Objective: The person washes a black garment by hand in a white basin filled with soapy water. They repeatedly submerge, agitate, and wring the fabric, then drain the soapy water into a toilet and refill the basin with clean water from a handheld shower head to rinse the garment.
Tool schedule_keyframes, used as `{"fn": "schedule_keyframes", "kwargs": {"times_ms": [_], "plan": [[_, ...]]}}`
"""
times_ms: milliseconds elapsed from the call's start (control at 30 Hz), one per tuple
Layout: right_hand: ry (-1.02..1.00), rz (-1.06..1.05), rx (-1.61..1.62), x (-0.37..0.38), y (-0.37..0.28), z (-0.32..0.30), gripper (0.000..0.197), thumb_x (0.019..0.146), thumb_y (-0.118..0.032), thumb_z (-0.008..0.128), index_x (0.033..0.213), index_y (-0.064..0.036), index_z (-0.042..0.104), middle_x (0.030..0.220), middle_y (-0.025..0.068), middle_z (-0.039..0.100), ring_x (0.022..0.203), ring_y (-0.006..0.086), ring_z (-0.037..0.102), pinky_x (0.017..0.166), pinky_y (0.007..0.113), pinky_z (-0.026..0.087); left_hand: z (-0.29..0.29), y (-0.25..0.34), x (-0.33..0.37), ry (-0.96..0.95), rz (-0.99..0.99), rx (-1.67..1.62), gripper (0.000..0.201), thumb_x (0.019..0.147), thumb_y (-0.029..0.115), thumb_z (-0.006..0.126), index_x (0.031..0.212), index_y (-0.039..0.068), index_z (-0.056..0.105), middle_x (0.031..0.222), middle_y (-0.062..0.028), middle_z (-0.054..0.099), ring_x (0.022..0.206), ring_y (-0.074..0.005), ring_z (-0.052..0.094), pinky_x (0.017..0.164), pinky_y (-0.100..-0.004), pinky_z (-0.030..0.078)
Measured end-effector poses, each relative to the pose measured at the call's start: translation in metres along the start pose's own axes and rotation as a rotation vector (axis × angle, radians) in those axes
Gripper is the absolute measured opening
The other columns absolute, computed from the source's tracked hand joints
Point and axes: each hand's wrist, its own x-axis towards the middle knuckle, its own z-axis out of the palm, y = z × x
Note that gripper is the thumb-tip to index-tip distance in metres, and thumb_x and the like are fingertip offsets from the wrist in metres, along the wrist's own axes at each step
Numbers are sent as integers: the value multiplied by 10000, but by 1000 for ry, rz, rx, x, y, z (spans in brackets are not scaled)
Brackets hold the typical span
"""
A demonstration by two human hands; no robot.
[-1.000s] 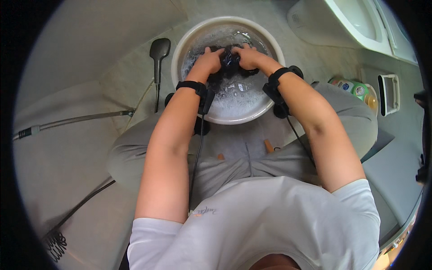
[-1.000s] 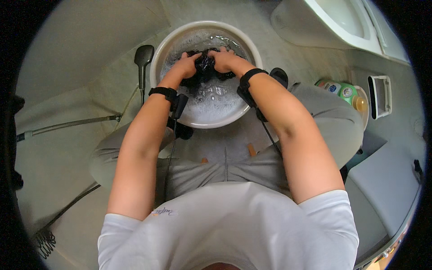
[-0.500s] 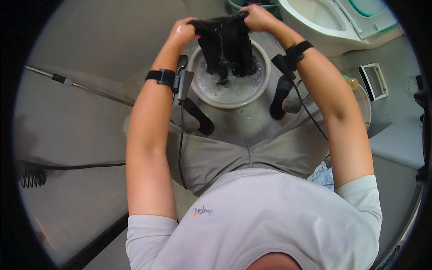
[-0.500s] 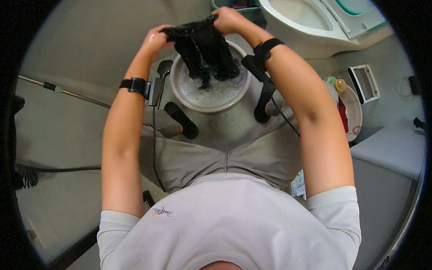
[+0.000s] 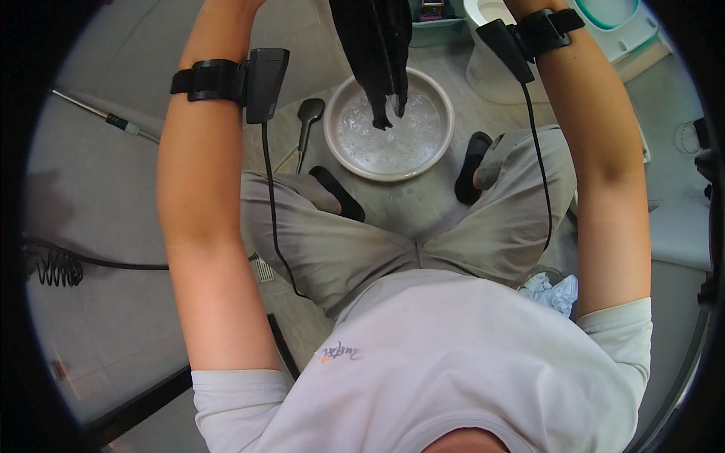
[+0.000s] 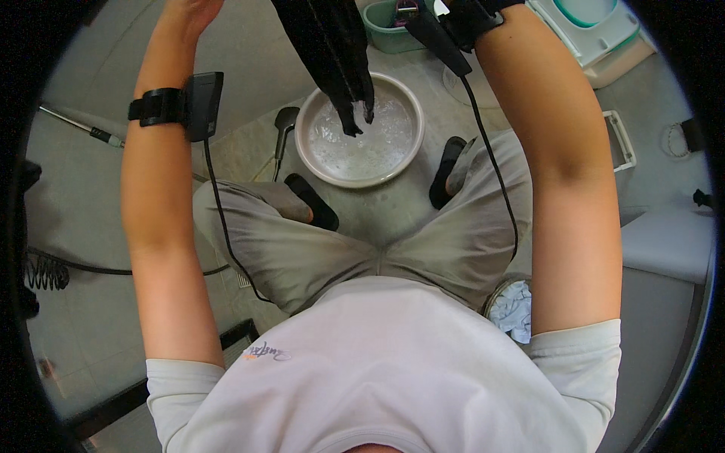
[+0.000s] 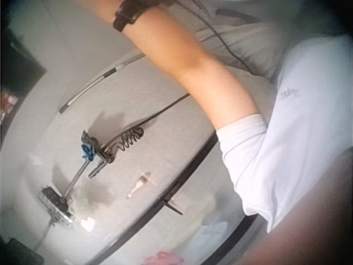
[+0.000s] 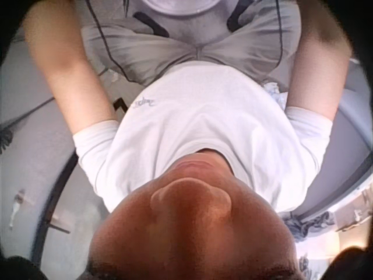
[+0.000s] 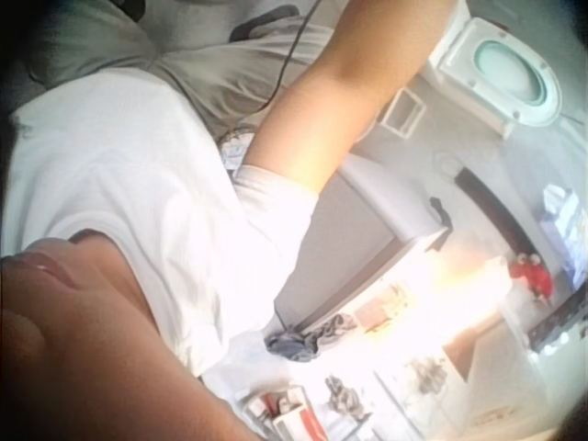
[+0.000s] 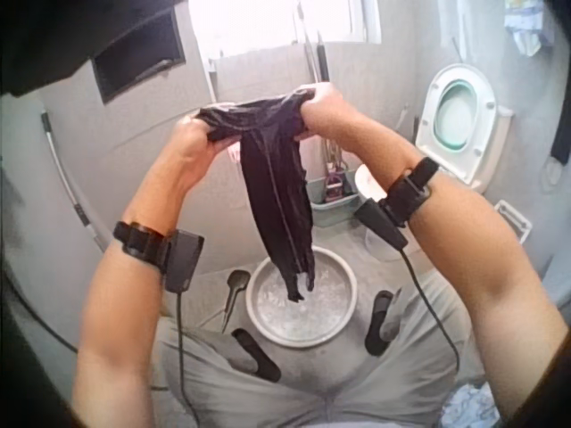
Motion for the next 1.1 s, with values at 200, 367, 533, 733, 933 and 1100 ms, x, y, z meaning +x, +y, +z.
{"fn": "schedule_keyframes", "kwargs": {"times_ms": [200,367,533,733,933,1100], "plan": [[-64,105,-87,-15,69,5,262,826,-1,481,908,18,729,737,99,690,619,215,652,562,348,553,-20,-78,-8,73,-202,-31,263,927,25,465,1045,-2,699,1021,-135,732,979,-254,694,932,-400,549],[-372,171,-673,-66,199,24,195,775,-40,613,930,-11,727,729,74,679,643,155,616,576,343,506,-47,-213,-69,1,-407,360,381,907,-45,470,1159,56,738,1116,-107,720,1009,-218,692,935,-340,564],[-545,330,-776,-146,313,59,389,718,-20,578,1077,-36,729,1031,242,715,1015,425,667,887,474,534,-35,-331,-136,-131,-597,742,444,746,-57,509,1106,62,741,1007,-133,746,977,-241,677,921,-338,501],[-810,692,-866,-212,387,108,668,836,-106,619,1474,-255,488,1603,204,304,1344,513,430,1098,543,432,-21,-430,-191,-443,-863,1010,649,766,44,596,1389,227,609,1534,-192,433,1370,-384,478,1100,-463,425],[-919,744,-969,-233,432,126,866,867,-203,700,1598,-348,259,1666,143,217,1497,498,202,1066,625,441,-8,-478,-207,-681,-1108,1131,930,809,171,725,1599,338,262,1675,-226,116,1400,-613,317,1120,-559,408],[-853,668,-1040,-229,469,136,707,919,-174,643,1558,-283,363,1614,175,322,1430,457,372,1084,551,452,-4,-501,-202,-673,-1057,1145,815,885,48,601,1600,270,278,1647,-258,186,1348,-477,484,1047,-506,488]]}}
